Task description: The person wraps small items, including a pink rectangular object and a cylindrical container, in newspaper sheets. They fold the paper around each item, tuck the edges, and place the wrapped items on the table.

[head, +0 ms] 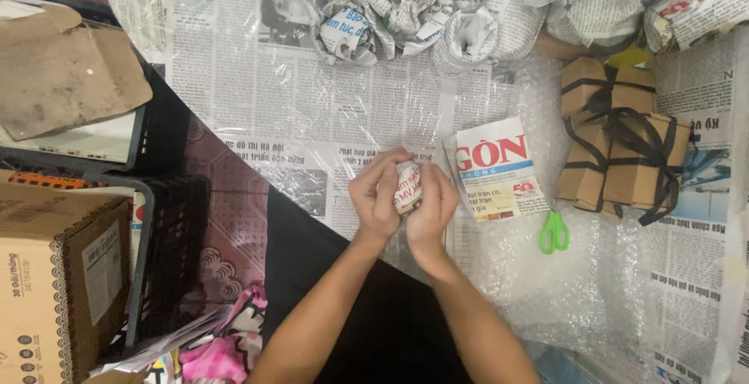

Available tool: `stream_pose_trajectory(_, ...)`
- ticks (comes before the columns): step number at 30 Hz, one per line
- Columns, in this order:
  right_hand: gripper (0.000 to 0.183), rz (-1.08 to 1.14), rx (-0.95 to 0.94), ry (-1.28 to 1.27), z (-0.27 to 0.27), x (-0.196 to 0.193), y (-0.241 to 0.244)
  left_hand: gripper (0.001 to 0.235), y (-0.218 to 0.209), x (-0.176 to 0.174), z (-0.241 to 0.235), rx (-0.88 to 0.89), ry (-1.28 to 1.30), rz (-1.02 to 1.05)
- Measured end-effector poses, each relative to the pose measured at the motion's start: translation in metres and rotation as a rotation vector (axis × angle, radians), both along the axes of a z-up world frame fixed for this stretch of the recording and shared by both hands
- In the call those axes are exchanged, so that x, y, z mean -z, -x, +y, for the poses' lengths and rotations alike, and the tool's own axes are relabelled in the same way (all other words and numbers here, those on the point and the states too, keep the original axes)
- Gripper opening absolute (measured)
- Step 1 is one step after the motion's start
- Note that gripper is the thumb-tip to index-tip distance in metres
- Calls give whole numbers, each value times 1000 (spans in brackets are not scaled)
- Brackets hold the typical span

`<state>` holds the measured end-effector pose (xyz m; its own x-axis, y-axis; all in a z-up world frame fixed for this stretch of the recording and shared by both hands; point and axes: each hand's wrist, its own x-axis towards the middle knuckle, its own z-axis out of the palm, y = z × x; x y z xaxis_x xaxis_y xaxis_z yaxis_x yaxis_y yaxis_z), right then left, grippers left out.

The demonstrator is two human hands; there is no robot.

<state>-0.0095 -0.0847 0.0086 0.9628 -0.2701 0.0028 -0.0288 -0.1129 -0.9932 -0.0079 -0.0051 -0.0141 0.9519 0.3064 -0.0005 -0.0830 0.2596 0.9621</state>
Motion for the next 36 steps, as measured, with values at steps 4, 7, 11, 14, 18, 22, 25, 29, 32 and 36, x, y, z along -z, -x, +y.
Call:
stream_pose_trajectory(4, 33, 15, 87, -15, 7, 15, -1, 29, -4, 1, 5, -4, 36, 30)
stream_pose_trajectory(7, 32, 23, 75, -77, 3, 14, -1, 32, -5, 1, 7, 59, 50, 22)
stream_pose_trajectory(11, 35, -57, 30, 53, -1, 7, -11, 53, -9, -3, 13, 197, 297, -71)
stream_pose_trajectory(14, 38, -98, 48, 54, -4, 1, -13, 67, -9, -9, 15, 230, 513, 18)
stream_pose_trajectory(18, 38, -192, 8, 68, -2, -5, -13, 65, -1, -21, 2, 175, 873, 219)
stream_pose_trajectory(22, 37, -197, -29, 146, 2, -6, -7, 56, -2, -21, -5, 111, 881, 324)
stream_pose_trajectory(25, 37, -219, -62, 96, 2, -3, -5, 46, -4, -17, -3, 110, 856, 362)
stream_pose_trajectory(29, 39, -391, -97, 268, -3, 4, -8, 40, -1, -16, -4, 56, 758, 298)
stream_pose_trajectory(32, 35, -356, -87, 254, -2, 11, -6, 37, 3, -15, -4, 10, 600, 255)
stream_pose_trajectory(36, 38, -178, -164, 51, 0, 11, -6, 38, -4, -12, 6, -37, 349, 101)
